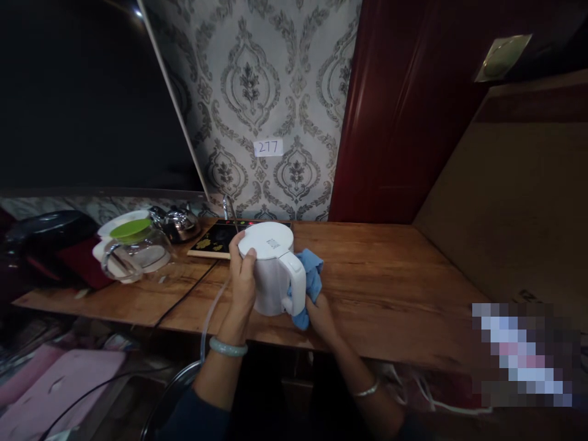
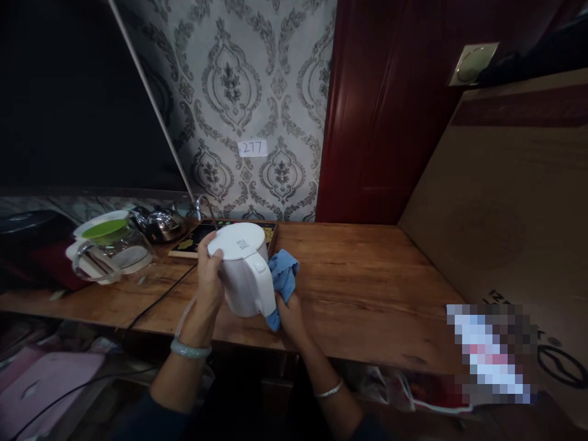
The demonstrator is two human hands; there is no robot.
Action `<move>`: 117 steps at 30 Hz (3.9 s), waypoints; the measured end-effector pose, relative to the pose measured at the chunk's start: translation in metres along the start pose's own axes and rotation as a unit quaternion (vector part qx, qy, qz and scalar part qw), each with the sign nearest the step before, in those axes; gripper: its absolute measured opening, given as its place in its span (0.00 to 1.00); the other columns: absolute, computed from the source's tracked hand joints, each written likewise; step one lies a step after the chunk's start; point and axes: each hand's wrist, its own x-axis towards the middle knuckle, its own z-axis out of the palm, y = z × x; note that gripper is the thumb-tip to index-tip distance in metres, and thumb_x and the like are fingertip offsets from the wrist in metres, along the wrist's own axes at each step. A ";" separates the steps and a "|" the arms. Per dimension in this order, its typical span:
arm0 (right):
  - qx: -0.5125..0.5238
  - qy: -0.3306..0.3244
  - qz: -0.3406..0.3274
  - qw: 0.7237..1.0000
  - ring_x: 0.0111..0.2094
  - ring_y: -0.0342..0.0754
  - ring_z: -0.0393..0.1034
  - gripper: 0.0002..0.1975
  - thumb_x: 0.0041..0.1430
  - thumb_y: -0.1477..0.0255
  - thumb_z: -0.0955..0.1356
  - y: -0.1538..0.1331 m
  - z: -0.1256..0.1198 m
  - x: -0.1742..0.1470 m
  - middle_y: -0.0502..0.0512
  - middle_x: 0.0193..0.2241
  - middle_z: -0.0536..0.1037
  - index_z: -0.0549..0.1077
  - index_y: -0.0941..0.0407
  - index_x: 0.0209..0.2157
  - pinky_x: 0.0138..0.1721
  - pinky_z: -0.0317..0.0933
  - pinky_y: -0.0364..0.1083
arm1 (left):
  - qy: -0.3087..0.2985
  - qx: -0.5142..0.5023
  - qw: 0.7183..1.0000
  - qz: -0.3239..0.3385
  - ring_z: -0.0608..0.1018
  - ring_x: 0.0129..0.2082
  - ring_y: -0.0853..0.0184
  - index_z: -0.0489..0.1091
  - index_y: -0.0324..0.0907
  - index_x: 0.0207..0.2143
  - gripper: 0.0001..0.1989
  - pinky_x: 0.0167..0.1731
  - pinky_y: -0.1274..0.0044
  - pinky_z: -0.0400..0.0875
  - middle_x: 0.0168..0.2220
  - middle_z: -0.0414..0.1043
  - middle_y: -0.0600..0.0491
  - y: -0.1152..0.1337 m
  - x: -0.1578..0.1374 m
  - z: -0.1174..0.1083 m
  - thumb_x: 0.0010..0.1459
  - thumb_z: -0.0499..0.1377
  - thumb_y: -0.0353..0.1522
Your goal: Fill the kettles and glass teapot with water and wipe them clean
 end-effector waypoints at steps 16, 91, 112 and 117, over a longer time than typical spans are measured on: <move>-0.054 0.051 -0.138 0.988 0.57 0.58 0.69 0.30 0.53 0.60 0.71 -0.057 -0.008 -0.014 0.61 0.54 0.76 0.69 0.55 0.56 0.61 0.59 0.58 | -0.133 -0.143 0.978 -0.069 0.72 0.57 0.55 0.66 0.43 0.58 0.33 0.56 0.67 0.66 0.58 0.71 0.46 -0.024 0.036 0.009 0.51 0.59 0.44; -0.040 0.019 -0.182 0.982 0.37 0.52 0.75 0.17 0.56 0.54 0.67 -0.073 0.022 0.029 0.53 0.31 0.79 0.76 0.54 0.32 0.42 0.70 0.52 | -0.072 -0.052 0.986 -0.142 0.64 0.12 0.73 0.64 0.42 0.19 0.26 0.14 0.79 0.59 0.12 0.61 0.59 0.009 -0.036 -0.040 0.47 0.63 0.55; -0.018 0.031 -0.045 0.998 0.55 0.60 0.70 0.20 0.37 0.69 0.74 0.031 -0.009 0.000 0.56 0.46 0.81 0.78 0.52 0.38 0.60 0.59 0.62 | 0.023 0.057 0.990 -0.124 0.64 0.09 0.73 0.67 0.42 0.22 0.15 0.10 0.81 0.59 0.11 0.64 0.61 0.005 -0.038 -0.033 0.46 0.68 0.40; 0.048 0.065 -0.015 0.997 0.36 0.55 0.77 0.13 0.42 0.66 0.73 0.013 -0.014 -0.009 0.55 0.32 0.83 0.78 0.54 0.32 0.40 0.72 0.54 | -0.011 0.030 0.990 -0.134 0.62 0.09 0.73 0.65 0.42 0.20 0.14 0.09 0.82 0.57 0.09 0.62 0.61 -0.001 -0.033 -0.041 0.44 0.67 0.38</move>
